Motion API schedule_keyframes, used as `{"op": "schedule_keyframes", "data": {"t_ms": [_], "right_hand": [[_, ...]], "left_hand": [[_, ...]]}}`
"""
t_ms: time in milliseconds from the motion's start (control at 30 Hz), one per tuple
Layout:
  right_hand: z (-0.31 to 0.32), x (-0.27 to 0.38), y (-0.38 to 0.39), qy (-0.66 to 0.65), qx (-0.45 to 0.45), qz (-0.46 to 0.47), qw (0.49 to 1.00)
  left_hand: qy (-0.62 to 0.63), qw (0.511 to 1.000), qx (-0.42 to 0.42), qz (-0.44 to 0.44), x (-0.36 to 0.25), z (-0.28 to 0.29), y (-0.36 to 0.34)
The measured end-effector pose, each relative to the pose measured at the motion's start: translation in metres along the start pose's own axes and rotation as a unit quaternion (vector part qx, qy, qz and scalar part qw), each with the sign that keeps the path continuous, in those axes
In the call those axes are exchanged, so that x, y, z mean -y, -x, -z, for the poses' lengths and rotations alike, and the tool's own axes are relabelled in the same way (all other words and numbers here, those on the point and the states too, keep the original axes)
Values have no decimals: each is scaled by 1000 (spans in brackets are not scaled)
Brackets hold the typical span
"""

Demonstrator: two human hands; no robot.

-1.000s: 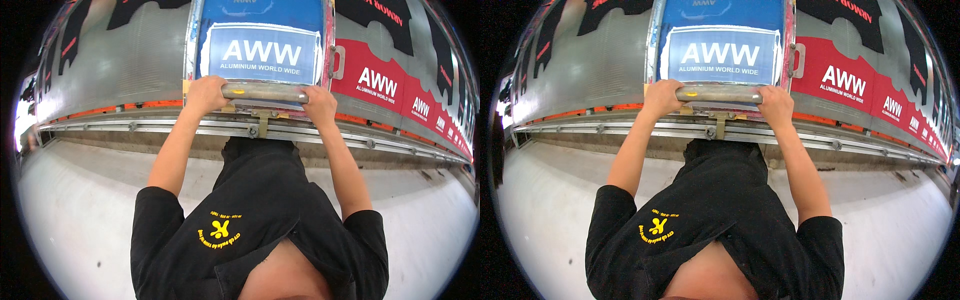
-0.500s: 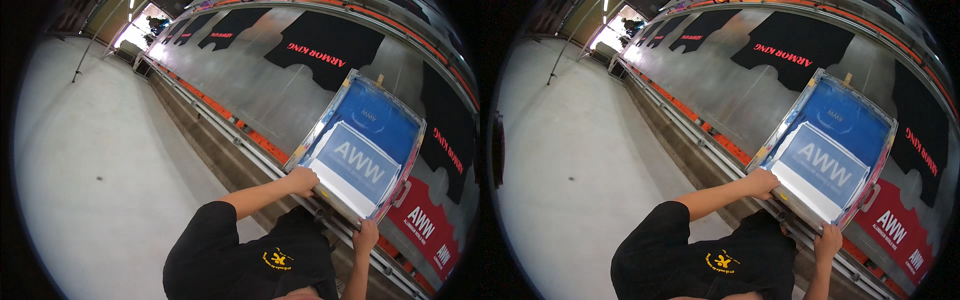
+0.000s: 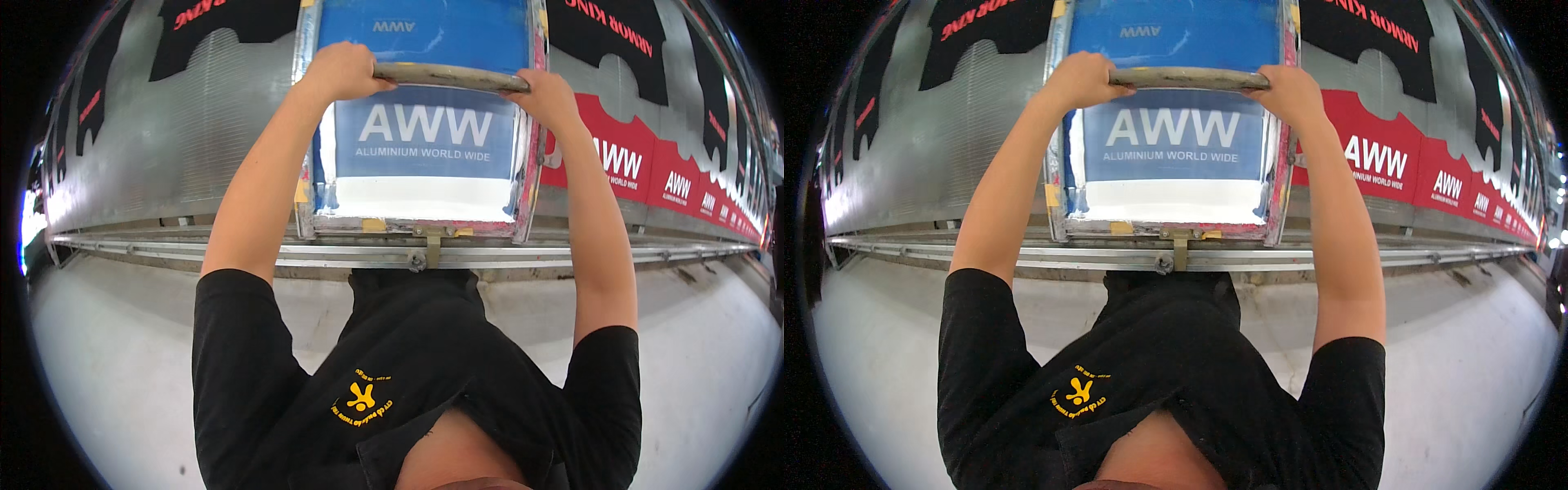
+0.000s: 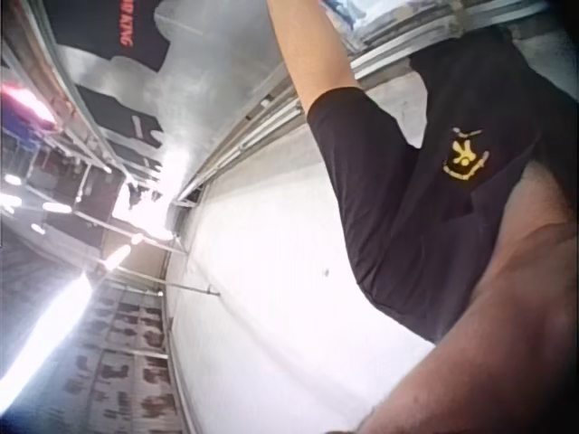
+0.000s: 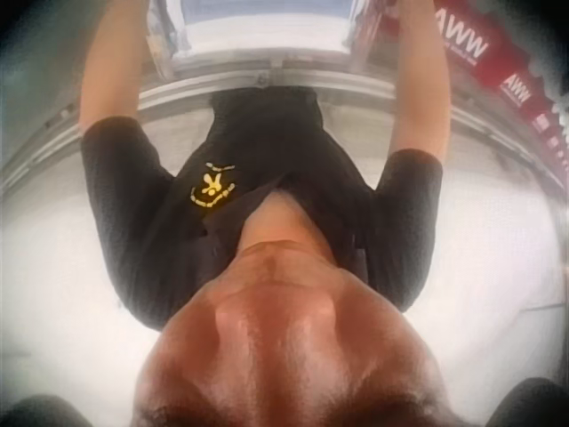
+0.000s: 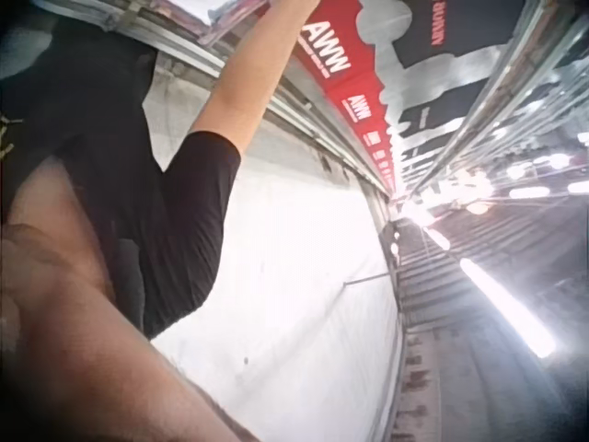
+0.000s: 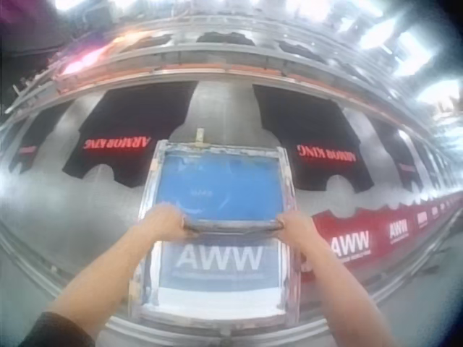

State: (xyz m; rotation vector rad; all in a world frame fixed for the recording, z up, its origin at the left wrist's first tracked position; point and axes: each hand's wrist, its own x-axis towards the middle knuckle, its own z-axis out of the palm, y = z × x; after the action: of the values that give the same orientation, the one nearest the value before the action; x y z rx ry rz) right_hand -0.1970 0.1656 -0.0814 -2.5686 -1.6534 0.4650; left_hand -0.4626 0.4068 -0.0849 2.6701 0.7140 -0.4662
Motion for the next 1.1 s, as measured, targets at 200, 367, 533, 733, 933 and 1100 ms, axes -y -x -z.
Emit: {"op": "schedule_keyframes", "data": {"t_ms": [200,367,533,733,933,1100], "right_hand": [[-18,-5,-12,60,-6,-30,998],[-37,9,37,52,-13,-18,998],[-74,31,166,-23,-167,76,983],[-24,31,134,-11,-6,43,999],[5,2,13,35,-64,4,997],[-22,-6,-25,90,-63,-19,994]], "left_hand": [[-40,997,-61,-17,1,-18,-22],[-20,999,-14,46,-26,-44,34],[56,996,-52,42,-71,-91,160],[6,997,48,64,-64,-42,135],[-49,998,-42,18,-20,8,15],[-63,992,-108,-5,4,-21,-29]]}}
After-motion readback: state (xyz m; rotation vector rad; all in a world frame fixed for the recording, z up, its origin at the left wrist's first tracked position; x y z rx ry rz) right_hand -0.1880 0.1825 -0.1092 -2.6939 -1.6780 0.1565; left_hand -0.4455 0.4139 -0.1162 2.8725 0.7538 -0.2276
